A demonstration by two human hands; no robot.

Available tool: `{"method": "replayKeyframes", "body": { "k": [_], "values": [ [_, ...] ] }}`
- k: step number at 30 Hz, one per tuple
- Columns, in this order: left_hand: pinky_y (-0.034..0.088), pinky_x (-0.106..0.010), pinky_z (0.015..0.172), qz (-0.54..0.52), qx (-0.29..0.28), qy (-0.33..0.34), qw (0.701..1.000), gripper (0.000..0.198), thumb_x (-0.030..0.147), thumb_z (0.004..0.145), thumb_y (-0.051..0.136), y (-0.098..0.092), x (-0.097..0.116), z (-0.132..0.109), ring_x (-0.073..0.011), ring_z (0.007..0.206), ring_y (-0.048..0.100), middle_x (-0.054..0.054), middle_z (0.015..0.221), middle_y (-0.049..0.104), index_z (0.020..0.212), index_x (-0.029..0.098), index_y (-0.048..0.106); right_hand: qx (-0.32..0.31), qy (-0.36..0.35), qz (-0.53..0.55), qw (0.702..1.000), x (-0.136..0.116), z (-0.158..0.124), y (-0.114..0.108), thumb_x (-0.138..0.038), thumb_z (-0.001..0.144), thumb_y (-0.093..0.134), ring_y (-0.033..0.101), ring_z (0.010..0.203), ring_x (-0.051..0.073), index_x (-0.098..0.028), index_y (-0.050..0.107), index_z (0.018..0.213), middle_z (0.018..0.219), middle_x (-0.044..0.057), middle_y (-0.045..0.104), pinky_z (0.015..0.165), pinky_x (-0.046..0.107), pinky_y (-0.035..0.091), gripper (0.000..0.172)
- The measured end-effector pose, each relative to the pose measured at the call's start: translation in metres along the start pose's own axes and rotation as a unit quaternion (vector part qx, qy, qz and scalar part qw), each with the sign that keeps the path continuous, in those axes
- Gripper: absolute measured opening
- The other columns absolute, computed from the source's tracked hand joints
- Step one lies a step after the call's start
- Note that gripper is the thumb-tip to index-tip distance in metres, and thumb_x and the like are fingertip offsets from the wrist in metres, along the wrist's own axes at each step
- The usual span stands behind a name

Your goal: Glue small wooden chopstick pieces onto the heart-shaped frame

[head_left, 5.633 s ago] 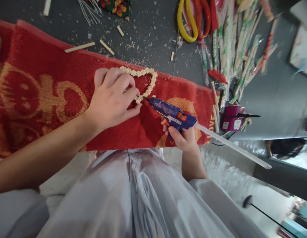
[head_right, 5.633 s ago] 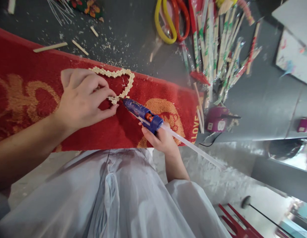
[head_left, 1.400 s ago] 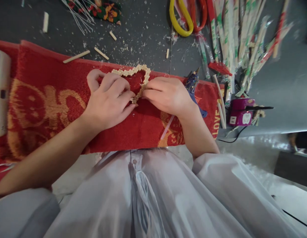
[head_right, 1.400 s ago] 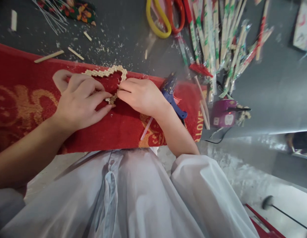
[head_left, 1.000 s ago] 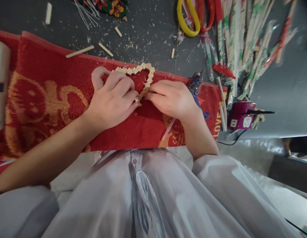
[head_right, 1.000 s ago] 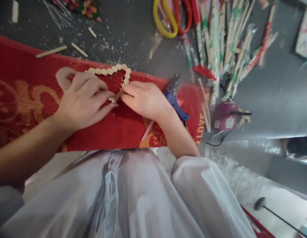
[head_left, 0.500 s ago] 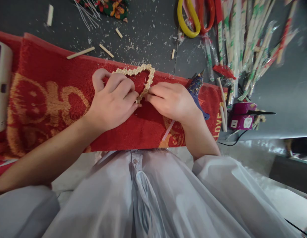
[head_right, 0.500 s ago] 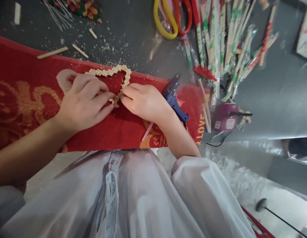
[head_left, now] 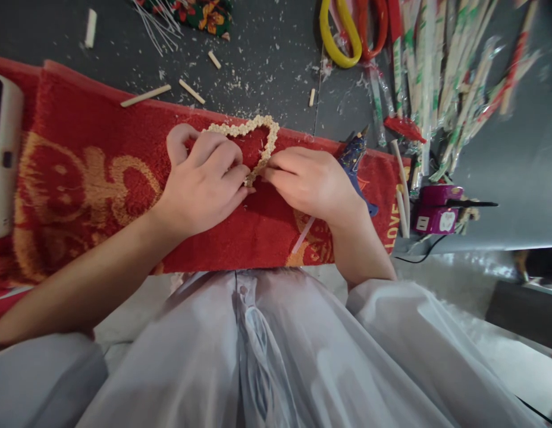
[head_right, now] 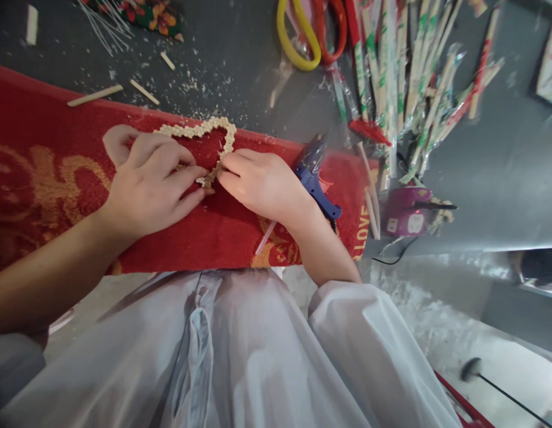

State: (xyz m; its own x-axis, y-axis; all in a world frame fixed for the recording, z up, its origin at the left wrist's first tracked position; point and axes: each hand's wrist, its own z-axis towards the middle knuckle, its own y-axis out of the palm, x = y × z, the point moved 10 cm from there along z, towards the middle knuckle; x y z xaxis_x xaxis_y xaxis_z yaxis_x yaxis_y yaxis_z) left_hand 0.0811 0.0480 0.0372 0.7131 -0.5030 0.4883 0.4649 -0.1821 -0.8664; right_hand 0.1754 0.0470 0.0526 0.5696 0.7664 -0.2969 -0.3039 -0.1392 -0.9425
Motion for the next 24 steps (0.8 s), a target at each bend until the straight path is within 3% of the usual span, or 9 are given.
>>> {"method": "replayKeyframes", "body": {
  "k": [11, 24],
  "values": [
    [0.038, -0.064, 0.101, 0.031, 0.005, 0.007, 0.999, 0.026, 0.038, 0.096, 0.048, -0.0002, 0.0005, -0.0003, -0.0337, 0.118, 0.054, -0.007, 0.105, 0.064, 0.089, 0.020, 0.066, -0.010, 0.020, 0.001, 1.000, -0.0009, 0.0013, -0.0011, -0.016, 0.100, 0.038, 0.048, 0.075, 0.014, -0.016, 0.062, 0.077, 0.078, 0.003, 0.056, 0.065, 0.029, 0.036, 0.034],
    [0.028, -0.067, 0.111, -0.069, -0.005, -0.036, 0.997, 0.016, 0.038, 0.090, 0.057, 0.0015, -0.0085, 0.0016, -0.0351, 0.126, 0.049, -0.004, 0.105, 0.062, 0.093, 0.028, 0.069, -0.041, 0.026, -0.017, 0.999, -0.0028, 0.0026, 0.0000, -0.019, 0.103, 0.034, 0.048, 0.076, 0.013, -0.015, 0.065, 0.080, 0.079, 0.003, 0.055, 0.064, 0.029, 0.034, 0.039]
  ]
}}
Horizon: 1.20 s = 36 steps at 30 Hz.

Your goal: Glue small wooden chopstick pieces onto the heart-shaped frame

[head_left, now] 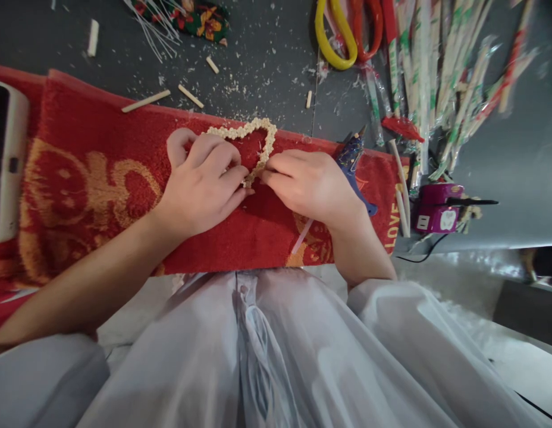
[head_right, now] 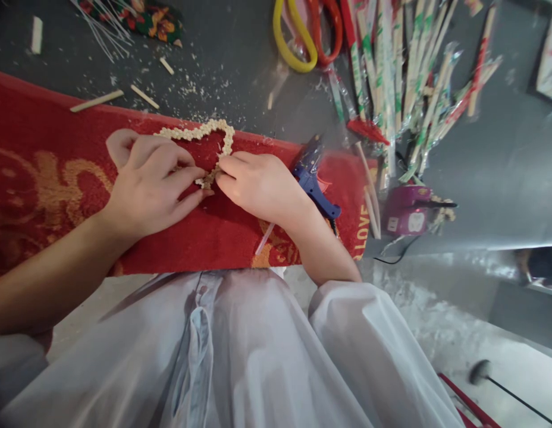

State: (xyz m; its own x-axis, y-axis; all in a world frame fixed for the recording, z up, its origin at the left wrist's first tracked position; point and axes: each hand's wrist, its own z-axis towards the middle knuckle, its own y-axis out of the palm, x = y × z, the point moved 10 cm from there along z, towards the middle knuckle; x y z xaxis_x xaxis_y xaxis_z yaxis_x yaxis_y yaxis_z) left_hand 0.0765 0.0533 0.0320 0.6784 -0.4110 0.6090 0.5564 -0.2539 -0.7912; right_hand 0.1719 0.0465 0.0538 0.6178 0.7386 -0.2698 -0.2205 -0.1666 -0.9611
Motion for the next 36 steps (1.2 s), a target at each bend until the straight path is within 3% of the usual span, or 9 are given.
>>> {"method": "replayKeyframes", "body": {
  "k": [8, 21, 36],
  "values": [
    [0.032, -0.065, 0.108, 0.042, 0.006, 0.015, 0.999, 0.017, 0.042, 0.090, 0.059, -0.0018, -0.0010, -0.0003, -0.0344, 0.125, 0.048, -0.005, 0.111, 0.063, 0.098, 0.031, 0.069, 0.004, -0.026, 0.003, 1.000, 0.0045, -0.0056, -0.0003, -0.020, 0.104, 0.030, 0.051, 0.078, 0.015, -0.015, 0.069, 0.093, 0.081, 0.003, 0.058, 0.070, 0.031, 0.038, 0.041],
    [0.035, -0.062, 0.105, 0.091, 0.022, 0.038, 0.995, 0.029, 0.052, 0.088, 0.064, -0.0062, -0.0006, -0.0028, -0.0329, 0.122, 0.049, -0.004, 0.116, 0.062, 0.109, 0.032, 0.067, 0.002, -0.032, -0.031, 0.999, 0.0026, -0.0086, -0.0031, -0.021, 0.105, 0.031, 0.053, 0.073, 0.015, -0.015, 0.070, 0.100, 0.081, 0.003, 0.063, 0.066, 0.031, 0.038, 0.040],
    [0.035, -0.059, 0.104, 0.106, 0.035, 0.052, 0.992, 0.018, 0.046, 0.091, 0.058, -0.0065, 0.0006, -0.0018, -0.0293, 0.118, 0.051, -0.002, 0.109, 0.064, 0.099, 0.033, 0.069, -0.027, -0.023, -0.024, 0.999, 0.0058, -0.0072, 0.0006, -0.021, 0.103, 0.037, 0.052, 0.073, 0.015, -0.016, 0.072, 0.102, 0.082, 0.004, 0.065, 0.065, 0.031, 0.032, 0.035]
  ]
}}
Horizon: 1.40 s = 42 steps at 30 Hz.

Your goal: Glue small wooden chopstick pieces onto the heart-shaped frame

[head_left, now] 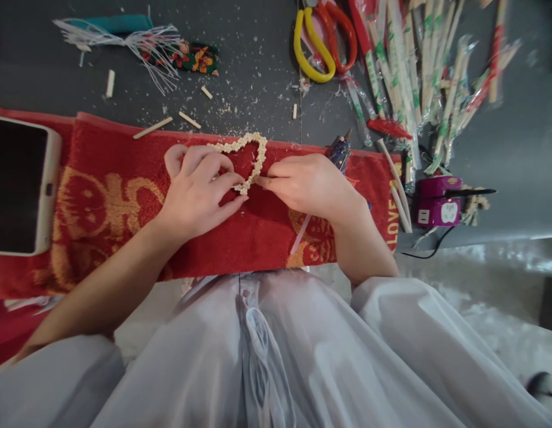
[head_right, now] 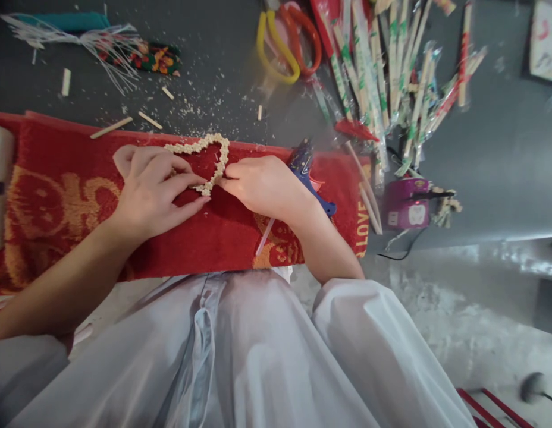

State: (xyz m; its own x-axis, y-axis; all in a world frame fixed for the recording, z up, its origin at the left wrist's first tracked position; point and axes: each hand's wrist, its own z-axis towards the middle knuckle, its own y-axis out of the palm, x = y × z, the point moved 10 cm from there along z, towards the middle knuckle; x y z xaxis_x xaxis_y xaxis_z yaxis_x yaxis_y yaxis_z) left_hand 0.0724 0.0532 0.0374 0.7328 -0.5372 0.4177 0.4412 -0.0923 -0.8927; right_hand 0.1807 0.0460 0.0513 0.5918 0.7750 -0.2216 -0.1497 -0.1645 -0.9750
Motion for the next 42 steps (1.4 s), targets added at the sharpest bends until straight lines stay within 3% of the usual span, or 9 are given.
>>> {"method": "replayKeyframes", "body": {
  "k": [5, 19, 29, 37, 39, 42],
  "values": [
    [0.034, -0.062, 0.104, -0.011, -0.009, 0.012, 1.000, 0.022, 0.048, 0.093, 0.055, -0.002, 0.002, 0.000, -0.0303, 0.119, 0.051, -0.003, 0.108, 0.066, 0.103, 0.034, 0.069, -0.010, 0.008, 0.019, 1.000, 0.002, 0.001, 0.003, -0.021, 0.103, 0.037, 0.053, 0.076, 0.016, -0.016, 0.072, 0.103, 0.085, 0.004, 0.066, 0.068, 0.032, 0.033, 0.035],
    [0.030, -0.063, 0.107, -0.019, -0.051, -0.010, 0.998, 0.029, 0.050, 0.096, 0.046, 0.004, 0.002, 0.002, -0.0320, 0.123, 0.050, -0.005, 0.114, 0.065, 0.105, 0.035, 0.070, -0.022, -0.024, -0.019, 0.999, -0.008, 0.003, 0.004, -0.016, 0.102, 0.036, 0.054, 0.076, 0.016, -0.014, 0.069, 0.084, 0.081, 0.004, 0.066, 0.068, 0.032, 0.035, 0.038],
    [0.034, -0.062, 0.103, -0.006, -0.020, 0.007, 1.000, 0.024, 0.048, 0.095, 0.048, 0.001, 0.004, 0.000, -0.0317, 0.119, 0.053, -0.004, 0.111, 0.066, 0.104, 0.038, 0.068, -0.009, -0.026, -0.037, 0.999, -0.008, 0.004, 0.002, -0.018, 0.103, 0.035, 0.055, 0.075, 0.016, -0.016, 0.069, 0.083, 0.078, 0.004, 0.065, 0.066, 0.031, 0.034, 0.039],
    [0.032, -0.063, 0.103, 0.004, -0.013, 0.004, 1.000, 0.024, 0.047, 0.089, 0.057, -0.006, 0.004, 0.001, -0.0325, 0.117, 0.052, -0.004, 0.109, 0.066, 0.105, 0.037, 0.070, -0.009, 0.002, -0.010, 1.000, -0.005, 0.001, 0.001, -0.017, 0.101, 0.036, 0.057, 0.075, 0.016, -0.014, 0.071, 0.101, 0.083, 0.005, 0.067, 0.066, 0.032, 0.034, 0.035],
    [0.032, -0.061, 0.103, 0.010, -0.001, -0.003, 1.000, 0.022, 0.046, 0.087, 0.059, -0.012, 0.001, 0.002, -0.0320, 0.117, 0.053, -0.003, 0.109, 0.066, 0.103, 0.036, 0.071, -0.007, 0.004, 0.011, 1.000, -0.003, 0.001, 0.001, -0.016, 0.100, 0.037, 0.058, 0.077, 0.017, -0.014, 0.072, 0.103, 0.084, 0.006, 0.068, 0.068, 0.031, 0.035, 0.035],
    [0.034, -0.058, 0.102, 0.028, 0.063, -0.027, 0.997, 0.020, 0.038, 0.085, 0.059, -0.033, -0.007, 0.001, -0.0319, 0.114, 0.055, -0.005, 0.106, 0.065, 0.099, 0.030, 0.071, 0.001, 0.001, 0.038, 0.999, 0.001, 0.001, -0.001, -0.017, 0.099, 0.038, 0.060, 0.081, 0.018, -0.015, 0.072, 0.099, 0.085, 0.006, 0.069, 0.071, 0.031, 0.037, 0.035]
  ]
}}
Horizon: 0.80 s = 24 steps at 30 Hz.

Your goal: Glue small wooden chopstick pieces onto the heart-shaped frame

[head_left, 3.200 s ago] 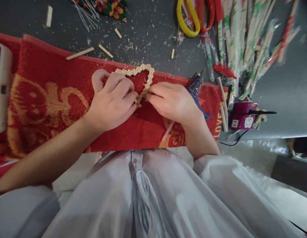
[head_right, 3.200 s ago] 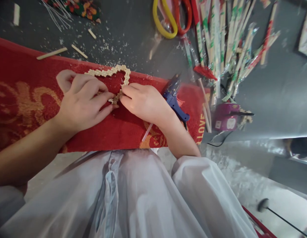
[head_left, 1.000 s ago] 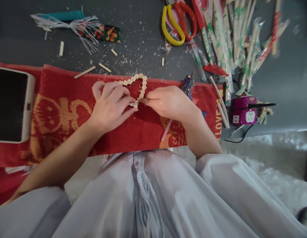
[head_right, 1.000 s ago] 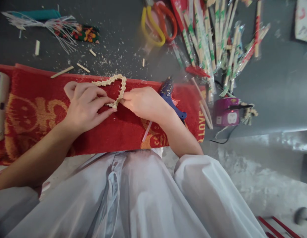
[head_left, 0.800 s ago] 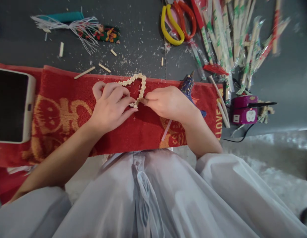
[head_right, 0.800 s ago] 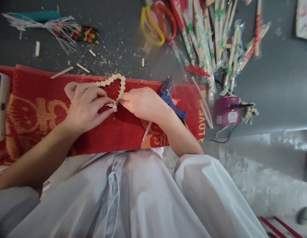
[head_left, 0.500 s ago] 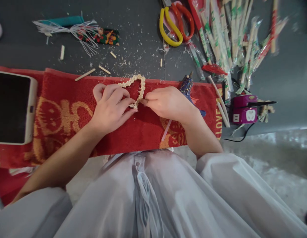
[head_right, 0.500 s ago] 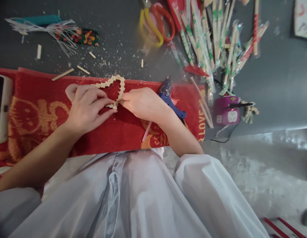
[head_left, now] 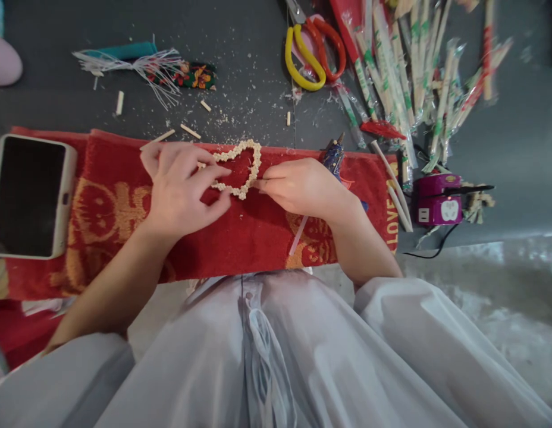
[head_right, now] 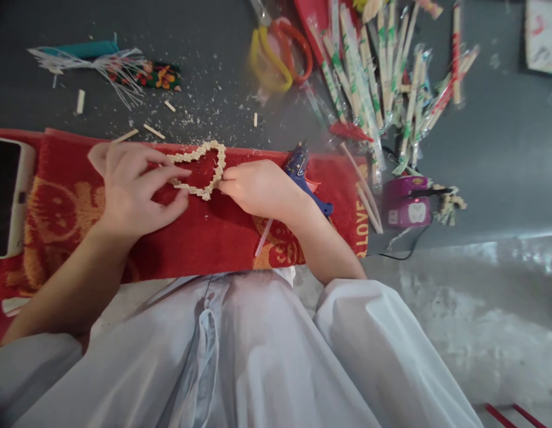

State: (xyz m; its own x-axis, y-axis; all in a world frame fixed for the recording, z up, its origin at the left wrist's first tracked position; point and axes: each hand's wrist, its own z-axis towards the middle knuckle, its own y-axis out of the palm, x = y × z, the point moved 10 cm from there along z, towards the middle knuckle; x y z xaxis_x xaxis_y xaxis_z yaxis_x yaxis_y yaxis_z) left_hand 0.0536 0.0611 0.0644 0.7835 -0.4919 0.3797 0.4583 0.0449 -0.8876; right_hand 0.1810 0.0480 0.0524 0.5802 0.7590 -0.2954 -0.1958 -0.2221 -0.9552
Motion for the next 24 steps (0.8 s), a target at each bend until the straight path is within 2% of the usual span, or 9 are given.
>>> {"method": "replayKeyframes", "body": {
  "k": [2, 4, 7, 8, 11, 13, 15, 19, 24],
  "values": [
    [0.035, -0.057, 0.102, 0.011, 0.032, -0.021, 0.999, 0.022, 0.031, 0.083, 0.059, -0.014, -0.008, 0.001, -0.0324, 0.113, 0.056, -0.006, 0.106, 0.064, 0.100, 0.026, 0.071, 0.020, 0.015, 0.026, 0.999, 0.006, 0.000, -0.005, -0.019, 0.099, 0.040, 0.062, 0.085, 0.018, -0.017, 0.072, 0.096, 0.087, 0.006, 0.070, 0.074, 0.031, 0.040, 0.033],
    [0.036, -0.056, 0.102, 0.028, 0.041, -0.040, 0.998, 0.027, 0.027, 0.080, 0.058, -0.024, -0.017, 0.001, -0.0327, 0.113, 0.055, -0.008, 0.107, 0.063, 0.103, 0.022, 0.071, 0.051, 0.053, 0.056, 0.996, 0.017, 0.000, -0.011, -0.022, 0.098, 0.044, 0.063, 0.088, 0.019, -0.018, 0.070, 0.096, 0.091, 0.006, 0.071, 0.077, 0.032, 0.042, 0.027],
    [0.038, -0.053, 0.102, 0.059, 0.020, -0.056, 0.996, 0.035, 0.031, 0.079, 0.055, -0.030, -0.028, 0.001, -0.0334, 0.113, 0.055, -0.010, 0.109, 0.063, 0.109, 0.018, 0.070, 0.106, 0.123, 0.090, 0.983, 0.034, -0.002, -0.018, -0.023, 0.093, 0.055, 0.062, 0.090, 0.021, -0.019, 0.065, 0.102, 0.095, 0.006, 0.069, 0.081, 0.035, 0.046, 0.014],
    [0.038, -0.052, 0.102, 0.067, 0.002, -0.061, 0.996, 0.038, 0.033, 0.080, 0.055, -0.028, -0.031, 0.001, -0.0337, 0.114, 0.054, -0.011, 0.109, 0.063, 0.111, 0.018, 0.069, 0.122, 0.137, 0.097, 0.978, 0.038, -0.003, -0.020, -0.024, 0.090, 0.059, 0.062, 0.093, 0.023, -0.020, 0.063, 0.107, 0.098, 0.006, 0.069, 0.083, 0.038, 0.047, 0.017],
    [0.037, -0.053, 0.103, 0.082, -0.049, -0.075, 0.993, 0.042, 0.040, 0.079, 0.059, -0.020, -0.041, 0.000, -0.0340, 0.115, 0.051, -0.010, 0.110, 0.061, 0.114, 0.019, 0.068, 0.152, 0.141, 0.103, 0.973, 0.043, -0.004, -0.018, -0.026, 0.082, 0.070, 0.059, 0.109, 0.030, -0.019, 0.052, 0.127, 0.113, 0.011, 0.066, 0.095, 0.050, 0.047, 0.049],
    [0.036, -0.052, 0.104, 0.085, -0.077, -0.076, 0.990, 0.043, 0.043, 0.078, 0.063, -0.012, -0.045, -0.001, -0.0330, 0.114, 0.049, -0.010, 0.111, 0.060, 0.114, 0.019, 0.067, 0.152, 0.134, 0.108, 0.973, 0.044, -0.002, -0.013, -0.027, 0.080, 0.074, 0.055, 0.118, 0.034, -0.020, 0.042, 0.139, 0.124, 0.014, 0.063, 0.101, 0.056, 0.044, 0.068],
    [0.037, -0.051, 0.104, 0.088, -0.099, -0.067, 0.989, 0.045, 0.047, 0.079, 0.066, -0.005, -0.047, -0.001, -0.0320, 0.112, 0.049, -0.010, 0.110, 0.060, 0.114, 0.018, 0.067, 0.144, 0.132, 0.118, 0.974, 0.045, 0.000, -0.007, -0.028, 0.079, 0.075, 0.053, 0.122, 0.036, -0.021, 0.035, 0.145, 0.131, 0.015, 0.060, 0.104, 0.059, 0.042, 0.078],
    [0.035, -0.052, 0.104, 0.076, -0.102, -0.065, 0.990, 0.057, 0.064, 0.083, 0.061, -0.001, -0.049, 0.000, -0.0317, 0.111, 0.049, -0.011, 0.109, 0.060, 0.115, 0.018, 0.068, 0.134, 0.137, 0.130, 0.973, 0.045, 0.002, -0.002, -0.028, 0.077, 0.077, 0.052, 0.124, 0.037, -0.019, 0.033, 0.148, 0.132, 0.017, 0.060, 0.105, 0.059, 0.041, 0.083],
    [0.034, -0.054, 0.104, 0.048, -0.101, -0.067, 0.991, 0.076, 0.083, 0.078, 0.050, 0.002, -0.050, 0.001, -0.0331, 0.112, 0.051, -0.011, 0.109, 0.062, 0.113, 0.018, 0.068, 0.143, 0.139, 0.133, 0.971, 0.046, 0.003, -0.001, -0.031, 0.076, 0.078, 0.054, 0.123, 0.037, -0.020, 0.035, 0.147, 0.131, 0.017, 0.061, 0.104, 0.057, 0.041, 0.084]
  ]
}}
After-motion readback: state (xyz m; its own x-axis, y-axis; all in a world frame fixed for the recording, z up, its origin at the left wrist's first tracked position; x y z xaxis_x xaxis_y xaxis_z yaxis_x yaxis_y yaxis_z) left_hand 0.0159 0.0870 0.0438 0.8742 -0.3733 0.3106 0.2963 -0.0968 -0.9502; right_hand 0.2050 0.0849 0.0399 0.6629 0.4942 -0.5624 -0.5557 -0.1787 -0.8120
